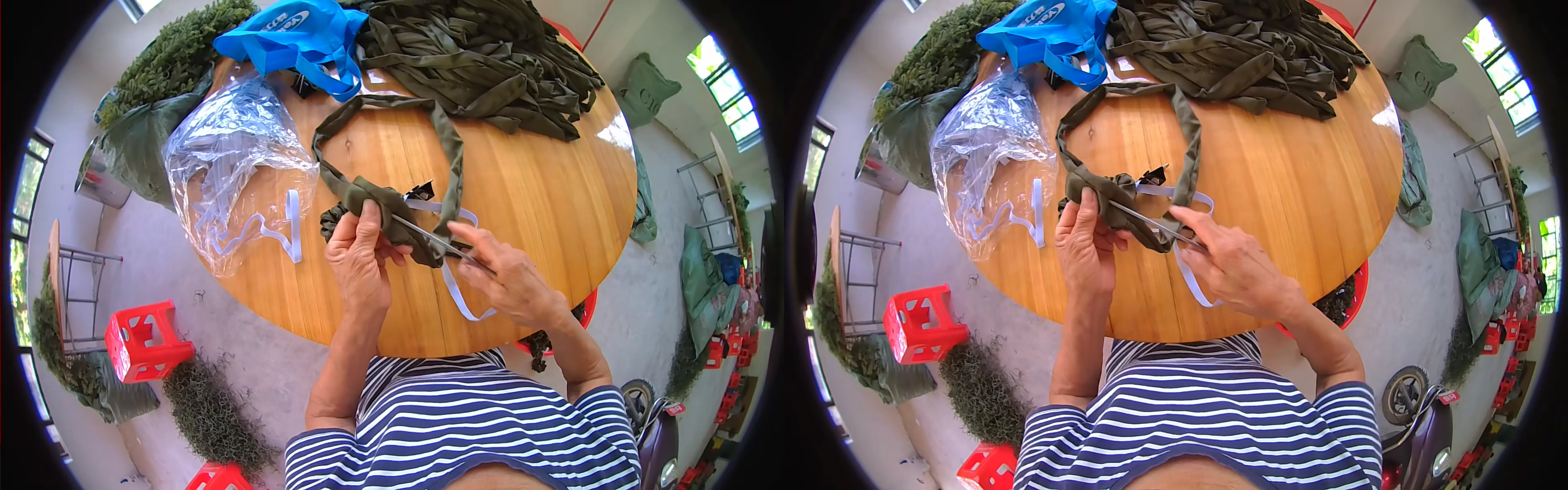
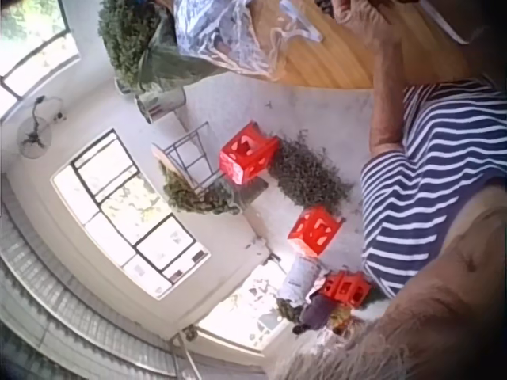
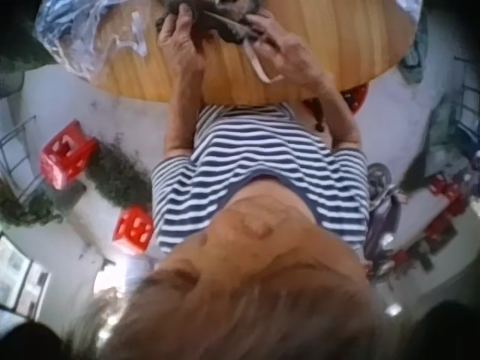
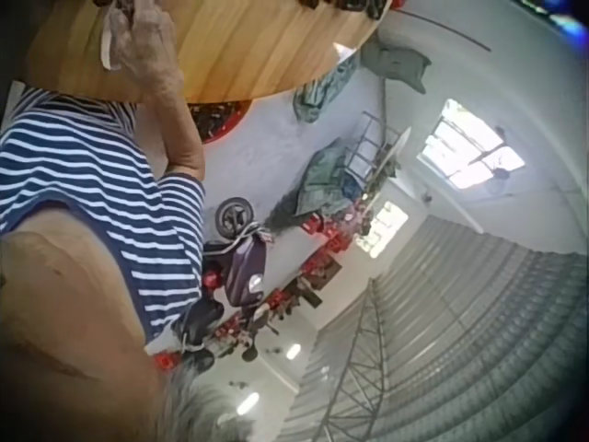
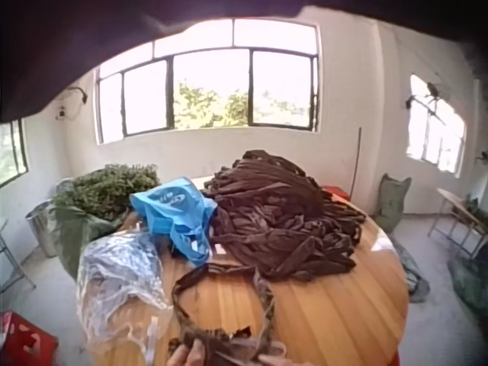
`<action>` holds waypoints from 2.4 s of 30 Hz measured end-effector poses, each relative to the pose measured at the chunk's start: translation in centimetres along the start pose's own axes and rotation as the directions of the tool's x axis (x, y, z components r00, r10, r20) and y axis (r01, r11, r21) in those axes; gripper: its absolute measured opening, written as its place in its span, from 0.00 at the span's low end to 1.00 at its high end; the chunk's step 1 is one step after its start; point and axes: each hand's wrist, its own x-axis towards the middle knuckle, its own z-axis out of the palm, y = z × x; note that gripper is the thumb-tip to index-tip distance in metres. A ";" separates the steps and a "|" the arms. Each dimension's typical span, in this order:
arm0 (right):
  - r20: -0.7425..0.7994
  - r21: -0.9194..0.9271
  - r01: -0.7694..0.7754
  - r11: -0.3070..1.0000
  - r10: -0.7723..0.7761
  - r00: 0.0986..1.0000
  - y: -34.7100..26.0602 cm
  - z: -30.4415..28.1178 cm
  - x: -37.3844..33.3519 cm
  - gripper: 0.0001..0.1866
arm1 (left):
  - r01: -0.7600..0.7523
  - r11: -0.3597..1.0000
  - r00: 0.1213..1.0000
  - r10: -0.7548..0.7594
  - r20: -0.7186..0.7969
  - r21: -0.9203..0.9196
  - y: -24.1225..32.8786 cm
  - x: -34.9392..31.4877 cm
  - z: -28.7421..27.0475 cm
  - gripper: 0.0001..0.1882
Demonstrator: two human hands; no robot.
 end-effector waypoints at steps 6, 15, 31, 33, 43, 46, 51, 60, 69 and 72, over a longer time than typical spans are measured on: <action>-0.106 0.262 0.017 0.965 0.011 0.994 0.4 0.9 -1.2 0.21 | 0.032 0.948 0.987 -0.079 0.137 0.317 -1.9 -2.0 0.4 0.09; -0.132 0.232 0.047 0.972 -0.017 0.991 1.3 2.5 -2.0 0.18 | 0.193 0.979 0.974 -0.199 0.107 0.061 -0.5 0.4 -0.1 0.10; 0.126 0.682 -0.273 0.679 0.259 0.958 1.5 1.3 -2.1 0.16 | 0.298 0.954 0.945 -0.291 0.148 -0.023 -2.7 -1.3 0.5 0.11; 0.078 0.727 -0.267 0.632 0.310 0.947 1.8 1.9 -1.3 0.16 | 0.398 0.915 0.908 -0.384 0.170 -0.062 -4.4 -3.0 0.8 0.13; 0.035 0.618 -0.184 0.765 0.207 0.978 1.5 1.6 -1.5 0.16 | 0.148 0.949 0.965 -0.200 0.169 0.280 -1.1 -1.3 0.2 0.12; 0.184 0.683 -0.292 0.670 0.229 0.956 1.2 1.4 -1.3 0.17 | 0.138 0.983 0.951 -0.166 0.259 0.125 -1.0 -0.1 -0.3 0.13; 0.361 0.702 -0.307 0.643 0.050 0.931 4.0 0.8 -0.1 0.19 | 0.326 0.905 0.916 -0.230 0.330 -0.274 -0.4 1.4 -1.6 0.10; 0.141 0.448 -0.127 0.885 0.071 0.987 5.5 0.8 -1.6 0.06 | 0.090 0.983 0.984 -0.064 0.167 -0.159 2.6 2.5 -3.7 0.11; -0.088 0.230 -0.041 0.972 0.063 0.994 3.1 1.7 -1.6 0.06 | 0.005 0.990 0.988 0.017 0.152 -0.142 2.1 2.8 -4.5 0.11; -0.338 0.105 0.166 0.981 -0.122 0.933 2.5 1.6 -1.4 0.10 | 0.006 0.995 0.992 0.007 0.128 -0.097 2.0 2.7 -3.9 0.11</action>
